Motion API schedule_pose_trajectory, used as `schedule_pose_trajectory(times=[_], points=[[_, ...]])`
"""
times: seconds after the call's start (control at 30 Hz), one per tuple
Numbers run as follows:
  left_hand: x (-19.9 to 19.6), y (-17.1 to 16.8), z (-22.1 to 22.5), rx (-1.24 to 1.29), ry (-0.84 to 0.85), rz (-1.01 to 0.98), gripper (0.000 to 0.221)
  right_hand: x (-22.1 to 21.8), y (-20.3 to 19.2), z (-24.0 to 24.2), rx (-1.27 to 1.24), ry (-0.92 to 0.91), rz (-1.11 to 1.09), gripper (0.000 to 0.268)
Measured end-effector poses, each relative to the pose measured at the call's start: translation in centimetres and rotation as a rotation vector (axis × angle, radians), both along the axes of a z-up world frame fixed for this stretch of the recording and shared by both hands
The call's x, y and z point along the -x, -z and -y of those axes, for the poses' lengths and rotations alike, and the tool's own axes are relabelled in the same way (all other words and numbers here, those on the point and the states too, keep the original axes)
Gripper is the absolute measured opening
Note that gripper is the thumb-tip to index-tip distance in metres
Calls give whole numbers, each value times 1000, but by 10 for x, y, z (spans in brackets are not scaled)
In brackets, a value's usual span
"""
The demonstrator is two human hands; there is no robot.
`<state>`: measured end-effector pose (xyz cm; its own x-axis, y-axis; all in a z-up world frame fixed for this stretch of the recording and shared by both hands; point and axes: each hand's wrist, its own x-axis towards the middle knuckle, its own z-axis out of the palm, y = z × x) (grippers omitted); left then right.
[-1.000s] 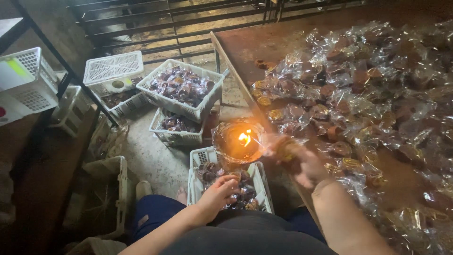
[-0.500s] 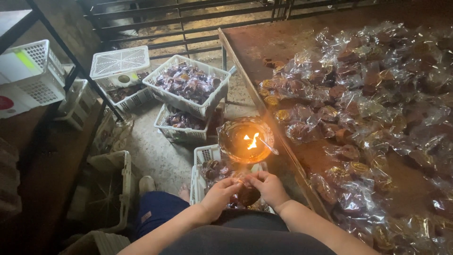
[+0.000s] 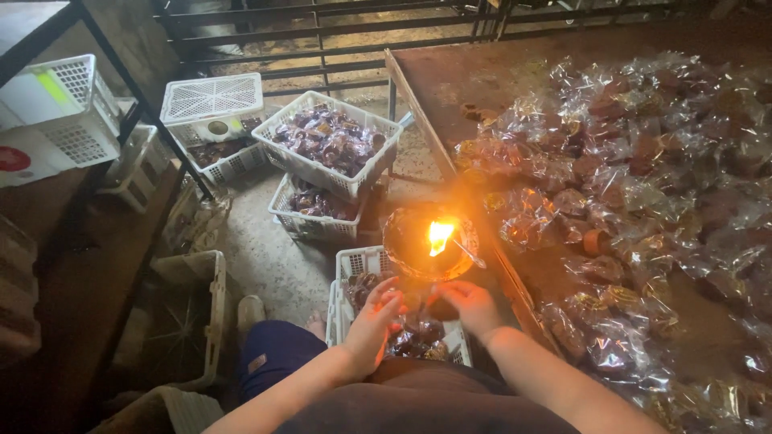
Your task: Sealing small plastic bags containing pastries by melting the edges over a candle flame.
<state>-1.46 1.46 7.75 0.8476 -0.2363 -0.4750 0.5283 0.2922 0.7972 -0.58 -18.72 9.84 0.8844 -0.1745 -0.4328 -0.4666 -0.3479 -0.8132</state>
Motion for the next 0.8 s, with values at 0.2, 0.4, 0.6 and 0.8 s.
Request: schedule_pose_trajectory(times=[0.2, 0.4, 0.6, 0.8], points=[[3, -14, -9, 19, 41, -75, 43, -44, -4, 15, 196, 33, -102, 44], [-8, 37, -11, 165, 72, -52, 36, -47, 10, 16, 213, -7, -73, 44], [-1, 12, -8, 15, 319, -49, 58, -7, -7, -13, 69, -78, -47, 46], [-1, 32, 4, -222, 210, 166, 30, 1, 32, 1, 47, -197, -39, 29]])
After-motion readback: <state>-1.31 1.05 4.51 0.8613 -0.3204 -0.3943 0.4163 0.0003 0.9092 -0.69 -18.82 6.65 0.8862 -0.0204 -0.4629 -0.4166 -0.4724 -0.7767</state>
